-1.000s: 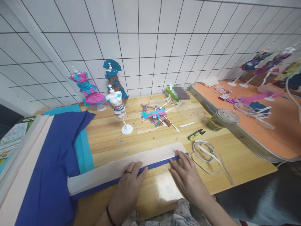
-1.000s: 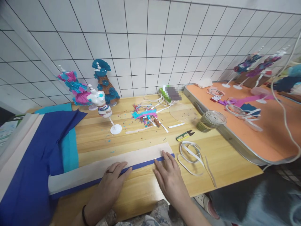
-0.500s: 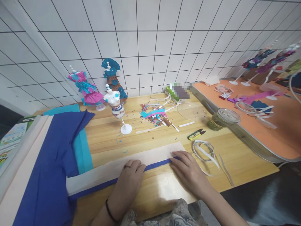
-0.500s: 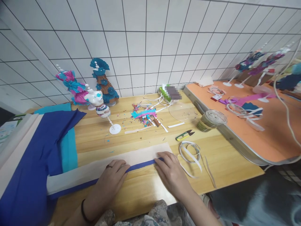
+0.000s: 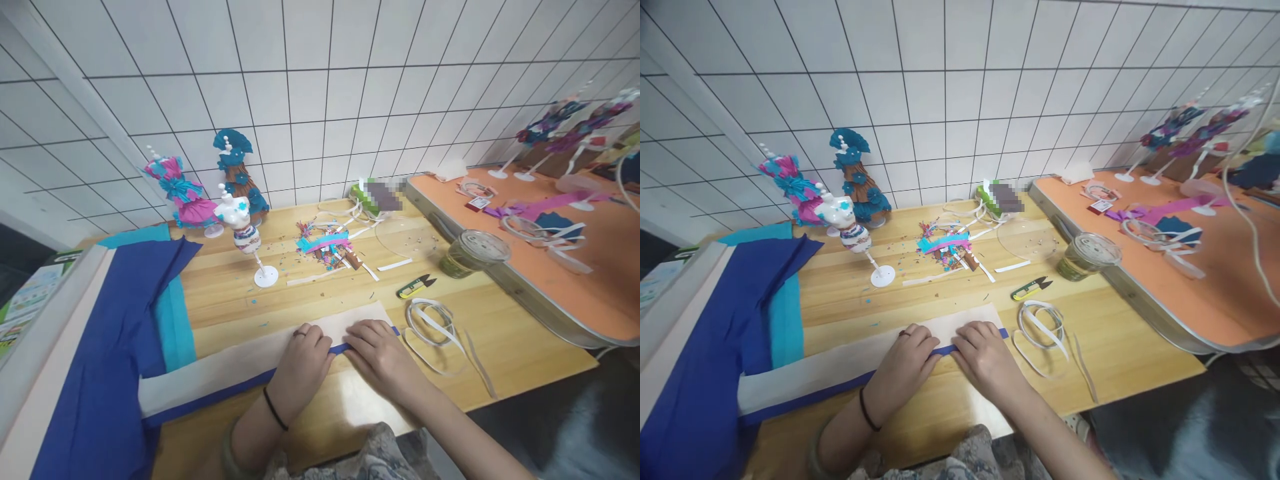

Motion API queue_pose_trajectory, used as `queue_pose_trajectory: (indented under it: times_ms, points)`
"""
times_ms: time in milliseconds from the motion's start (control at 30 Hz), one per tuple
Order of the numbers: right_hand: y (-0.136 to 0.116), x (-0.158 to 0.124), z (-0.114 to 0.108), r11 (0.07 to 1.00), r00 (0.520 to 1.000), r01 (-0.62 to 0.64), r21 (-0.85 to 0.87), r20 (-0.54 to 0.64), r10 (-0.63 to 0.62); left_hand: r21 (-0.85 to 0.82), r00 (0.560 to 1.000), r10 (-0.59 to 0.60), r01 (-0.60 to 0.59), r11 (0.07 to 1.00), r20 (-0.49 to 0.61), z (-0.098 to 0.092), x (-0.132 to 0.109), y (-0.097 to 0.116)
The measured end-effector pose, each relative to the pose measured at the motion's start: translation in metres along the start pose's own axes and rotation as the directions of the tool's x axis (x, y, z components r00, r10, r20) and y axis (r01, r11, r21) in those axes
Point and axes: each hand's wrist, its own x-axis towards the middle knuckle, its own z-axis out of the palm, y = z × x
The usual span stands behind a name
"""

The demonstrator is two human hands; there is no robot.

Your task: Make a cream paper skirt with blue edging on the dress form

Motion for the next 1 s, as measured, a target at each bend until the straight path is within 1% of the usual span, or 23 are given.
queue_pose_trajectory:
  times_ms: [133,233,400,667,833,1000]
  points:
    - [0.0,0.0,0.001,1.0,1.0,-0.019,0.019,0.003,0.019,0.108,0.998,0.054,-0.051,0.993,-0.021,0.006,0.006,-0.001]
    - [0.0,0.0,0.001,1.0,1.0,-0.02,0.022,-0.009,0.02,0.146,0.997,0.074,-0.069,0.987,-0.031,0.007,0.006,-0.002]
    - [0.005,-0.001,0.005,1.0,1.0,0.021,-0.005,-0.012,-0.021,0.21,0.995,0.1,-0.093,0.973,-0.023,0.008,0.004,-0.002]
    - [0.014,-0.008,0.006,0.999,0.999,0.04,-0.033,0.028,-0.039,0.237,0.985,0.146,-0.121,0.964,-0.091,0.016,0.001,-0.004]
    - [0.019,-0.014,0.002,0.996,0.993,0.084,-0.041,0.084,-0.081,0.215,0.979,0.161,-0.132,0.968,-0.126,0.018,-0.001,-0.006]
    - [0.024,-0.015,-0.002,0.992,0.99,0.11,-0.056,0.096,-0.105,0.195,0.975,0.171,-0.142,0.971,-0.141,0.019,-0.002,-0.007]
